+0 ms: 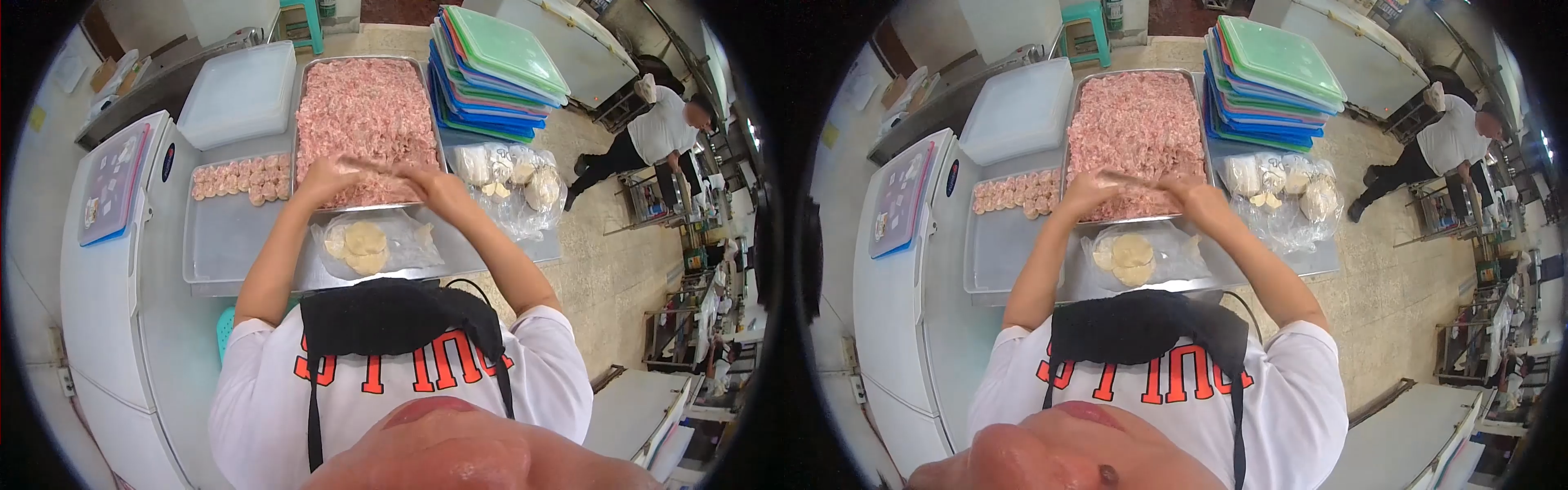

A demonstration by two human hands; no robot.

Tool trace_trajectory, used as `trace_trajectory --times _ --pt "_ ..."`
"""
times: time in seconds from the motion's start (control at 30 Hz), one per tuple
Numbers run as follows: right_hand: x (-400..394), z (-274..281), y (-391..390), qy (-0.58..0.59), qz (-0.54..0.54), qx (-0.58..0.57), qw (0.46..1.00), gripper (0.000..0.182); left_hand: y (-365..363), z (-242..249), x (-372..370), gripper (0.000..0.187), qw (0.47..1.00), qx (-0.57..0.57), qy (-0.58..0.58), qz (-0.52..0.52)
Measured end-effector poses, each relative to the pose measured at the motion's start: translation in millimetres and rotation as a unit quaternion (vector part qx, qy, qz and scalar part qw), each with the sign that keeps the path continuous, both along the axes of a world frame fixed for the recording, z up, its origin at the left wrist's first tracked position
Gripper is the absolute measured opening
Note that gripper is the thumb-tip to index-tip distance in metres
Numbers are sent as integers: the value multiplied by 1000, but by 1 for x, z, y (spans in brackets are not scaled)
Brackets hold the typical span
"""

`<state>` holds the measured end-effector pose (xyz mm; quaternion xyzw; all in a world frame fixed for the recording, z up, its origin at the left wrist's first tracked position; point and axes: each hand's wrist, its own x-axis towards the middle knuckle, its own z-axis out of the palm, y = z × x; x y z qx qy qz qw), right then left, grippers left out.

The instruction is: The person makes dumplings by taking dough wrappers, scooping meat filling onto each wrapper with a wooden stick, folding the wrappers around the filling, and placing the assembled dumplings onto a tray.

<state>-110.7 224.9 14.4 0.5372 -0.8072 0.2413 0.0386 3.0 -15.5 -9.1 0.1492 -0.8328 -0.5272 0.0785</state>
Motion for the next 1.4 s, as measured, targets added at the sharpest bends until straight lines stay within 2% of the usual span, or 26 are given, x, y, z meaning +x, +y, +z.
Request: trace_trajectory --times 0.03,0.07,0.17,0.2,0.23,0.27,0.3,0.33,0.37,0.4,0.43,0.47,0.53,0.6,0.63,0.73,0.87,0.93,0.97,1.0,1.07,1.13,1.17,1.2,1.27,1.4 --pt "-18 -14 11 4 -47 107 993 22 3 5 2 51 992 -113 -36 41" --pt "-32 -19 20 9 -91 211 973 22 5 8 5 51 992 -111 -35 43" --pt "-41 -2 40 -54 -93 229 968 28 4 19 15 59 998 -66 -1 21" --pt "-39 7 43 -56 -89 236 966 28 2 26 14 64 980 -146 132 -25" --pt "-35 20 46 -121 -93 160 975 28 2 30 14 69 937 -223 260 -71" --pt "-32 37 45 -183 -97 79 975 29 3 32 14 69 938 -220 258 -67" --pt "-23 60 44 -239 -80 81 964 32 5 35 13 65 938 -213 266 -69" --pt "-14 67 42 -238 -79 82 965 32 7 38 12 61 937 -206 274 -73" --pt "-4 71 37 -252 -20 50 966 33 10 40 11 61 937 -206 273 -73" --pt "3 72 32 -264 37 18 964 34 15 42 10 55 974 -100 183 -90" --pt "7 62 26 -264 36 18 964 34 17 44 9 50 990 9 89 -106" --pt "10 46 21 -252 47 20 966 33 18 45 9 50 990 9 88 -108" --pt "2 40 19 -238 58 24 969 32 16 47 9 40 986 -85 117 -86" --pt "-16 49 19 -151 36 68 986 27 11 38 0 42 993 -60 79 -70" --pt "-7 64 21 -42 20 38 998 23 8 30 -5 44 997 -35 38 -55" --pt "18 61 13 0 -22 -38 999 21 -1 6 -21 44 998 -59 -5 -18" --pt "-12 -26 9 -33 -35 -39 998 22 14 19 -11 48 997 -57 -49 -19" --pt "-45 -46 22 7 -107 199 974 24 15 18 -4 56 997 -65 20 -22" --pt "-46 -52 31 -3 -113 197 974 24 16 21 1 63 997 -60 37 -25" --pt "-48 -33 34 -7 -110 210 972 26 12 23 -1 63 997 -59 38 -26" --pt "-42 -1 45 -17 -111 230 967 28 7 23 0 66 982 -80 143 -90" --pt "-40 34 46 -118 -115 116 979 30 9 32 4 62 980 -88 156 -81" --pt "-31 55 46 -179 -111 88 974 33 9 36 6 59 979 -96 167 -69" --pt "-25 63 44 -179 -110 89 974 33 9 39 6 59 979 -95 167 -68" --pt "-15 70 36 -265 21 14 964 33 12 45 4 55 987 -96 95 -84" --pt "-10 46 19 -262 12 118 958 30 8 31 -5 48 983 -109 115 -94"
